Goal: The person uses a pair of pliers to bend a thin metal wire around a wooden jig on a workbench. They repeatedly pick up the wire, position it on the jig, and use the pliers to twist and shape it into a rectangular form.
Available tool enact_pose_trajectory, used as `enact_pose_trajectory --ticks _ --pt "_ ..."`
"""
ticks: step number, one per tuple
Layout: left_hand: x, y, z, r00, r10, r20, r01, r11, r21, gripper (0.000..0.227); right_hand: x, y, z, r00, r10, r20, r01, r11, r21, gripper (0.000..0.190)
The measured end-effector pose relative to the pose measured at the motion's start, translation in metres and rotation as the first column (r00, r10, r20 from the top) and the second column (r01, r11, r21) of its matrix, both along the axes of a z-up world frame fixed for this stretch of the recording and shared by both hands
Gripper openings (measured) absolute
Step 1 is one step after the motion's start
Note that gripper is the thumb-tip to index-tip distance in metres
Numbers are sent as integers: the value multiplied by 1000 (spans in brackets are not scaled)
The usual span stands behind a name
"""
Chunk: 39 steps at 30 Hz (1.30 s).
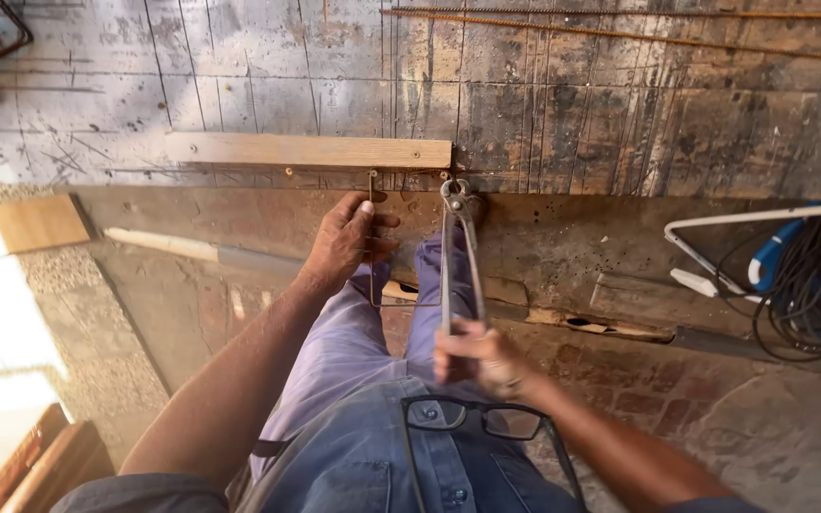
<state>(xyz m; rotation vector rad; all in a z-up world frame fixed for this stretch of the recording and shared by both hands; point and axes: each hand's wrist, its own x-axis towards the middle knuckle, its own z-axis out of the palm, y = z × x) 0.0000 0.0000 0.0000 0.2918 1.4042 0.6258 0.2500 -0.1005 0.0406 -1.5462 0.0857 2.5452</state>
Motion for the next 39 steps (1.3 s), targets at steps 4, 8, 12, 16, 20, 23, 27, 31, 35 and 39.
enact_pose_trajectory --ticks 4,8,12,16,20,23,27,31,35,39 --pt "-10 9 6 998 -56 24 57 998 -24 25 -75 -32 -9 970 -241 -23 242 969 47 21" --pt "-22 12 5 987 -163 -10 163 986 -29 24 -135 -38 -14 895 -439 -75 445 888 112 19" --pt "-21 16 4 973 -225 -47 223 973 -52 24 -171 -37 -22 828 -558 -52 559 817 142 15" --pt "-27 12 -20 961 -268 -65 267 963 -28 25 -194 -35 -27 798 -599 -63 601 782 166 16" --pt "-31 11 -43 947 -307 -95 307 952 -20 24 -217 -27 -30 763 -643 -70 643 743 186 15" --pt "-34 12 -44 942 -321 -104 321 947 -12 27 -232 -21 -35 747 -661 -77 660 723 205 17" --pt "-34 14 -55 903 -402 -154 409 912 19 28 -249 -21 -61 734 -671 -108 676 706 211 20" --pt "-33 15 -36 913 -385 -133 390 921 14 27 -235 -14 -30 761 -634 -136 646 724 241 20" --pt "-47 0 -12 940 -342 4 342 940 -10 30 -182 -16 23 849 -516 -110 524 801 289 33" --pt "-73 -66 -156 298 -946 -129 871 214 442 46 -110 -30 56 963 -259 74 217 908 357 55"
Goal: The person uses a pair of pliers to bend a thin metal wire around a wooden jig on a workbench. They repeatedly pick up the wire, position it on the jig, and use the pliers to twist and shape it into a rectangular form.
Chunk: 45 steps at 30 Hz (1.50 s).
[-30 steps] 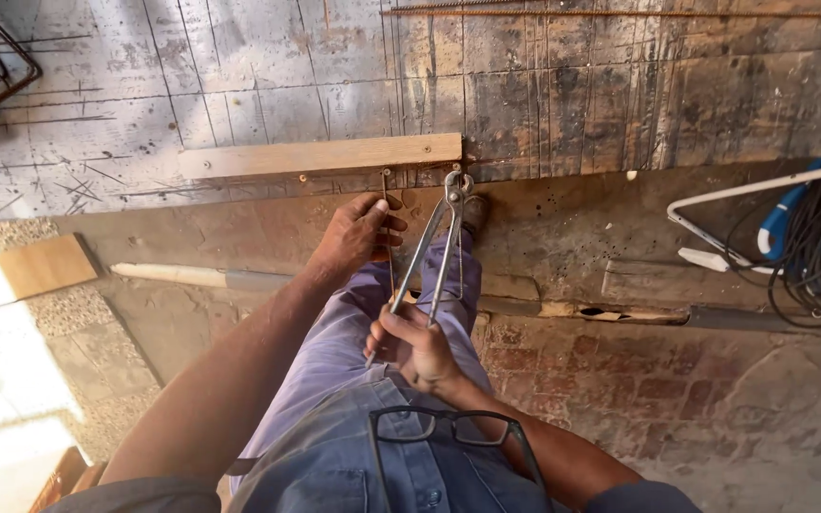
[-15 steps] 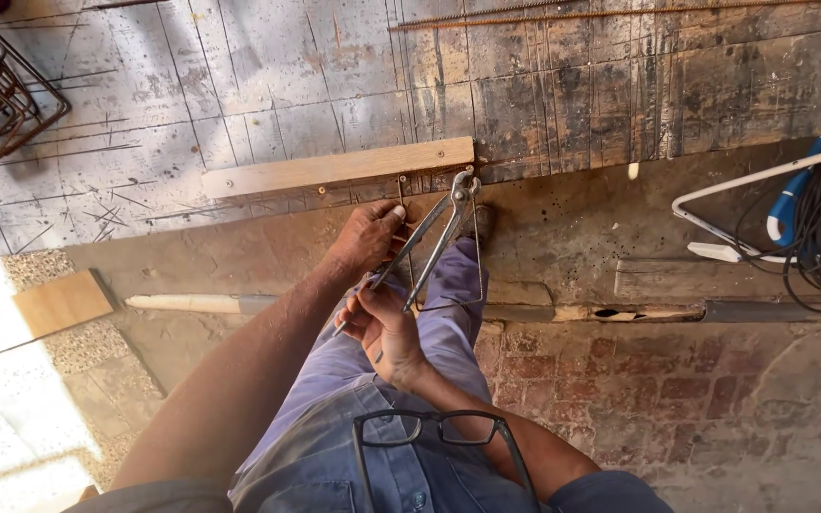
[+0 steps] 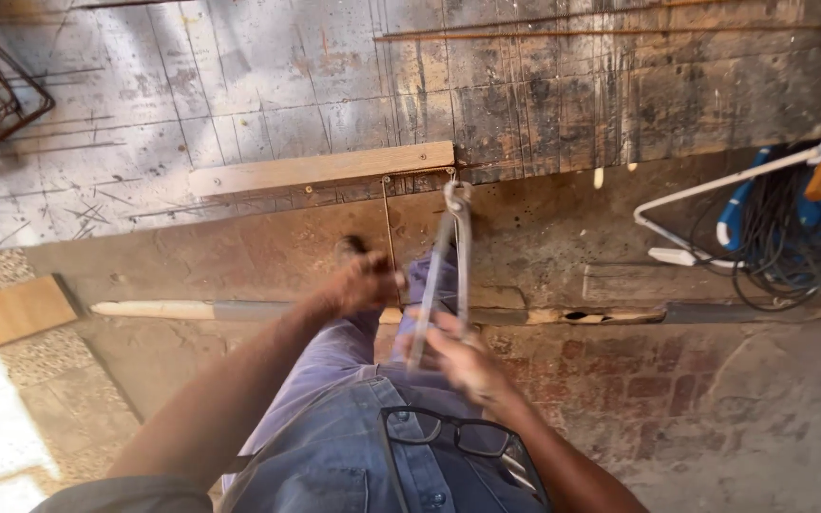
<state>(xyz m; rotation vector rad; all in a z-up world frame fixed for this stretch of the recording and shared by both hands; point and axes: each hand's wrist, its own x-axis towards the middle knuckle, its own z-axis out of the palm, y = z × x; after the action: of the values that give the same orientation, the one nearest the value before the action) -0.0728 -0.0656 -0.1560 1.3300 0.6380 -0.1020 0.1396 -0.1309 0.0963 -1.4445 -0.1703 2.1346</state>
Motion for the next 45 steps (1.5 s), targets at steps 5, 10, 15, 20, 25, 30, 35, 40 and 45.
enact_pose_trajectory --ticks 5,10,15,20,25,30,35,40,45 --pt "45 -32 107 733 634 -249 -674 624 -396 22 115 -15 -16 772 293 565 -266 955 -131 44" --pt "45 -41 104 713 662 -230 -701 656 -282 18 169 30 -29 452 550 702 -584 777 -233 26" --pt "32 -43 96 753 589 -294 -575 806 142 29 163 90 -76 112 753 648 -916 332 -227 25" --pt "26 -33 153 677 727 -115 -727 685 49 21 132 120 -48 415 643 644 -884 451 119 25" --pt "22 -16 258 525 849 -57 -824 490 -286 10 151 142 -19 538 490 686 -775 608 173 20" --pt "-21 12 358 174 911 -373 -936 270 224 23 200 162 -26 571 436 696 -704 696 141 19" --pt "-101 42 382 -210 928 -308 -933 -96 347 38 218 181 5 391 542 744 -779 626 -47 22" --pt "-182 103 403 -359 788 -500 -886 -120 447 49 234 168 -3 285 608 741 -705 657 -268 31" --pt "-279 131 344 -350 900 -259 -892 -236 386 32 260 115 -46 309 314 898 -536 837 -108 23"
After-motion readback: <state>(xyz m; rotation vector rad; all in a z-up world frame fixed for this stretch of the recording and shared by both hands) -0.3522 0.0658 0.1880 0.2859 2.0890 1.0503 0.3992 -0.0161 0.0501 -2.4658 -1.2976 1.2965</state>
